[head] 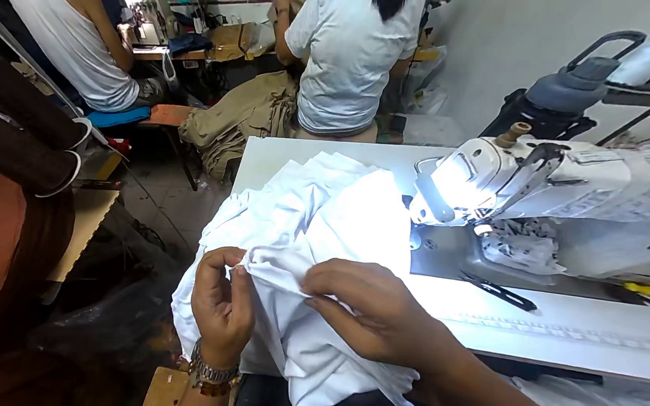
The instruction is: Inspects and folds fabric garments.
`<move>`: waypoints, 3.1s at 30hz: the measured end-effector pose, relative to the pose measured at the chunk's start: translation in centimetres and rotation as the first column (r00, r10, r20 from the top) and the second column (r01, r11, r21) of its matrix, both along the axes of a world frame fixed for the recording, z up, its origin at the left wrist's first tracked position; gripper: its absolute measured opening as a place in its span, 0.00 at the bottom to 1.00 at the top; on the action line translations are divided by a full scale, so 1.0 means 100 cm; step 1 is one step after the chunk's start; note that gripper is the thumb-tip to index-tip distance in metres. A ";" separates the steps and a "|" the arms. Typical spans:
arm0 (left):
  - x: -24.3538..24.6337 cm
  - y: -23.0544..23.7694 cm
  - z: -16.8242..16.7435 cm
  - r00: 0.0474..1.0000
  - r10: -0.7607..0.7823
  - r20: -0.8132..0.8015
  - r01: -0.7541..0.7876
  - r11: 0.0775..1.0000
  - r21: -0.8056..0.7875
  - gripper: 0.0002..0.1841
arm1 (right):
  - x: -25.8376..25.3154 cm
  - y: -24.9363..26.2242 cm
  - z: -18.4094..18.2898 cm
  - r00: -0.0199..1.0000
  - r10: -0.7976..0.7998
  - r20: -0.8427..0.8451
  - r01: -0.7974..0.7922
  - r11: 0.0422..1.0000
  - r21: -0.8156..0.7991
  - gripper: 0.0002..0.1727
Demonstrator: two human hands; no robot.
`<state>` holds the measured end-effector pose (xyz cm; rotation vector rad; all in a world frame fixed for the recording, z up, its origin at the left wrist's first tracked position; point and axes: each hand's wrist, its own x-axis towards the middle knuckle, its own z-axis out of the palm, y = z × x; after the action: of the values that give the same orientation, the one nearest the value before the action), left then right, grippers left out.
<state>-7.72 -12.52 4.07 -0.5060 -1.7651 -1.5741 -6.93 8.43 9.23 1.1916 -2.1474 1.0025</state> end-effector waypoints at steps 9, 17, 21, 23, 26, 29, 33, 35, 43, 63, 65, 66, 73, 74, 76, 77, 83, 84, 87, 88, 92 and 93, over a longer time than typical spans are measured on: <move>0.003 0.012 0.001 0.996 -0.034 -0.080 0.043 0.993 0.112 0.06 | 0.014 0.012 0.014 0.949 -0.246 0.196 0.259 0.965 -0.042 0.10; 0.020 0.026 0.016 0.948 -0.306 0.086 0.261 0.904 0.338 0.06 | 0.013 0.003 -0.009 0.888 -0.352 0.296 0.426 0.872 -0.242 0.05; 0.025 0.030 0.017 0.889 -0.423 0.173 0.306 0.832 0.462 0.08 | 0.011 0.003 -0.017 0.875 -0.362 0.323 0.437 0.876 -0.202 0.09; 0.026 0.032 0.018 0.855 -0.479 0.199 0.326 0.795 0.512 0.07 | 0.011 0.006 -0.019 0.866 -0.390 0.313 0.443 0.889 -0.115 0.14; 0.027 0.032 0.017 0.799 -0.542 0.260 0.370 0.785 0.497 0.12 | 0.013 0.005 -0.017 0.879 -0.404 0.254 0.429 0.902 -0.052 0.09; 0.028 0.031 0.017 0.758 -0.530 0.380 0.419 0.842 0.340 0.13 | 0.016 0.004 -0.014 0.905 -0.394 0.161 0.397 0.918 0.013 0.09; 0.022 0.031 0.013 0.816 -0.362 0.452 0.415 0.910 -0.020 0.12 | 0.017 0.009 -0.012 0.937 -0.348 0.033 0.345 0.936 0.071 0.10; 0.021 0.034 0.014 0.837 -0.294 0.461 0.391 0.911 -0.128 0.07 | 0.017 0.012 -0.012 0.937 -0.349 0.013 0.347 0.934 0.081 0.10; 0.024 0.052 0.004 0.821 -0.394 0.413 0.388 0.916 0.104 0.04 | 0.020 0.024 -0.017 0.832 -0.283 0.476 0.424 0.879 -0.218 0.18; 0.029 0.060 0.003 0.824 -0.379 0.420 0.379 0.921 0.088 0.03 | 0.033 0.017 -0.024 0.831 -0.316 0.457 0.446 0.870 -0.211 0.06; 0.029 0.060 0.004 0.813 -0.382 0.440 0.368 0.922 0.120 0.04 | 0.033 0.022 -0.019 0.748 -0.240 0.619 0.448 0.870 -0.205 0.08; 0.028 0.060 0.003 0.807 -0.382 0.450 0.358 0.923 0.142 0.04 | 0.031 0.026 -0.017 0.688 -0.184 0.702 0.437 0.877 -0.199 0.13; 0.027 0.062 -0.002 0.810 -0.405 0.425 0.329 0.913 0.243 0.03 | 0.033 0.032 -0.021 0.669 0.004 0.743 0.381 0.857 -0.347 0.15; 0.027 0.062 -0.003 0.811 -0.402 0.426 0.321 0.913 0.250 0.03 | 0.034 0.029 -0.021 0.706 -0.053 0.706 0.396 0.856 -0.332 0.15; 0.028 0.062 -0.002 0.809 -0.394 0.435 0.304 0.915 0.263 0.03 | 0.038 0.021 -0.021 0.766 -0.165 0.621 0.437 0.843 -0.315 0.16; 0.028 0.062 -0.002 0.808 -0.394 0.438 0.299 0.915 0.270 0.03 | 0.039 0.017 -0.023 0.794 -0.184 0.579 0.443 0.828 -0.344 0.16; 0.029 0.065 -0.005 0.812 -0.410 0.416 0.308 0.906 0.292 0.03 | 0.039 0.003 -0.036 0.863 -0.142 0.485 0.411 0.756 -0.510 0.20; 0.029 0.065 -0.005 0.813 -0.411 0.412 0.312 0.905 0.287 0.03 | 0.038 0.002 -0.037 0.866 -0.145 0.479 0.410 0.754 -0.513 0.20; 0.031 0.067 -0.007 0.813 -0.414 0.409 0.318 0.905 0.283 0.03 | 0.035 0.000 -0.034 0.874 -0.163 0.457 0.403 0.769 -0.496 0.18; 0.031 0.068 -0.007 0.812 -0.415 0.411 0.315 0.904 0.289 0.03 | 0.034 -0.001 -0.032 0.879 -0.179 0.442 0.400 0.781 -0.480 0.17; 0.030 0.068 -0.009 0.808 -0.399 0.434 0.302 0.912 0.277 0.04 | 0.028 -0.003 -0.028 0.889 -0.236 0.392 0.400 0.818 -0.414 0.16; 0.030 0.067 -0.009 0.806 -0.400 0.436 0.305 0.913 0.272 0.03 | 0.027 -0.001 -0.028 0.886 -0.219 0.409 0.396 0.816 -0.421 0.17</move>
<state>-4.75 -5.85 3.18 -0.3820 -1.9247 -2.2726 -4.26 8.30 6.42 0.4163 -2.0454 1.5694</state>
